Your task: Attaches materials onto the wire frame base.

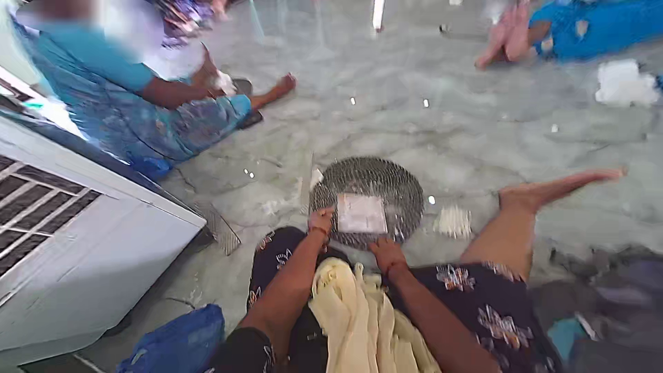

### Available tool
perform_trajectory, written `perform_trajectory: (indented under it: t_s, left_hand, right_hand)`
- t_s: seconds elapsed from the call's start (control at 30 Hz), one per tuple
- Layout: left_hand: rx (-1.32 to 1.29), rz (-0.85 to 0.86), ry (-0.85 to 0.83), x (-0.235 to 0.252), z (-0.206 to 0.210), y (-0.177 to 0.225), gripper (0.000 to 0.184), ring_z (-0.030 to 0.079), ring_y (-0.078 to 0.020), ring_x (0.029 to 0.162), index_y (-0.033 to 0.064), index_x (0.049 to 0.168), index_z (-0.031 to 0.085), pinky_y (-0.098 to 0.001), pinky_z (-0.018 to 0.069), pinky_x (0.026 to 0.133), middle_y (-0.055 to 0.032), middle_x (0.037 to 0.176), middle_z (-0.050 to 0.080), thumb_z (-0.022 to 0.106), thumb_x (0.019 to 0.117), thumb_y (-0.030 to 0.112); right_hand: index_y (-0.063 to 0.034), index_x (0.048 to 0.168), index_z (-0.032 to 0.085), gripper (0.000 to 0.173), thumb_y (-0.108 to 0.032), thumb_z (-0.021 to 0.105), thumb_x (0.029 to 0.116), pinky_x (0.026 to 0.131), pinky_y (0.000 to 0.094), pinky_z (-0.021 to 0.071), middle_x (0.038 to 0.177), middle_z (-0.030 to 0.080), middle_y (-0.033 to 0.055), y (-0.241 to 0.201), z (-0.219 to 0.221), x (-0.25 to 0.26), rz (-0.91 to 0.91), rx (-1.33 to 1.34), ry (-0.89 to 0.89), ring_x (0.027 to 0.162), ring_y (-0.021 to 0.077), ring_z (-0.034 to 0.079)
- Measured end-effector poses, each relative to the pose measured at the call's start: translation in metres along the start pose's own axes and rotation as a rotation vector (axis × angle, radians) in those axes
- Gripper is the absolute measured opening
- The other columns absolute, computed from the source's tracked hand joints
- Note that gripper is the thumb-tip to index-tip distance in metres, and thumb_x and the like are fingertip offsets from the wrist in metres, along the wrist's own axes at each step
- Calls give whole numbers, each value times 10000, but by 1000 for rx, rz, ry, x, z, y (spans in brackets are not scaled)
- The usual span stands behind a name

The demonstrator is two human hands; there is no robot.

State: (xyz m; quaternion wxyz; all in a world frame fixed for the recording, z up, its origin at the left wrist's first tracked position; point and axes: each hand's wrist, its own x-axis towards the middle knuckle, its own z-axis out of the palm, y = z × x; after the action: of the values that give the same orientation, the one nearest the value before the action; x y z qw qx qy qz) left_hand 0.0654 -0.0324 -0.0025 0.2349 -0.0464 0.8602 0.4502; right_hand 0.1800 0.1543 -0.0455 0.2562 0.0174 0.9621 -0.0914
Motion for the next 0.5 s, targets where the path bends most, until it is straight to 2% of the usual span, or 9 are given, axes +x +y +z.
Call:
perform_trajectory:
  t_s: [0.07, 0.17, 0.23, 0.37, 0.5]
  left_hand:
    - [77, 29, -15, 9, 11, -15, 354, 653, -329, 1229, 15, 1408, 603, -495, 489, 1092, -191, 1313, 685, 475, 1083, 72]
    - [209, 50, -38, 25, 19, -17, 327, 669, -338, 1208, -9, 1353, 626, -516, 501, 1084, -193, 1284, 698, 522, 1050, 55]
    - [327, 40, -72, 30, 21, -11, 310, 645, -354, 1253, -9, 1330, 641, -539, 468, 1113, -209, 1310, 684, 552, 1053, 101]
    - [529, 60, -87, 34, 28, -1, 324, 571, -390, 1350, 43, 1316, 687, -587, 402, 1159, -222, 1370, 651, 486, 1068, 100]
    - [579, 109, -45, 44, 27, 5, 325, 516, -366, 1410, 60, 1304, 704, -543, 382, 1193, -207, 1447, 598, 491, 1059, 73]
  right_hand:
    - [-96, 1452, 571, 460, 32, 470, 1021, 1089, 668, 383, 1473, 513, 286, 7, 13, 4, 8, 25, 18, 1400, 491, 444]
    - [-122, 1384, 641, 438, 35, 552, 986, 1043, 669, 421, 1401, 575, 270, 19, 24, 17, -18, 60, 114, 1353, 483, 493]
    - [-166, 1406, 627, 449, 10, 548, 1001, 1052, 670, 410, 1416, 566, 257, 19, 20, 18, -11, 70, 86, 1370, 478, 475]
    - [-193, 1447, 594, 471, -5, 514, 1022, 1059, 653, 405, 1447, 543, 247, 18, 15, 19, 3, 45, 17, 1383, 466, 464]
    - [-212, 1467, 578, 514, 21, 502, 1015, 1095, 645, 379, 1492, 517, 228, 17, 10, 19, 4, 37, -19, 1427, 446, 429]
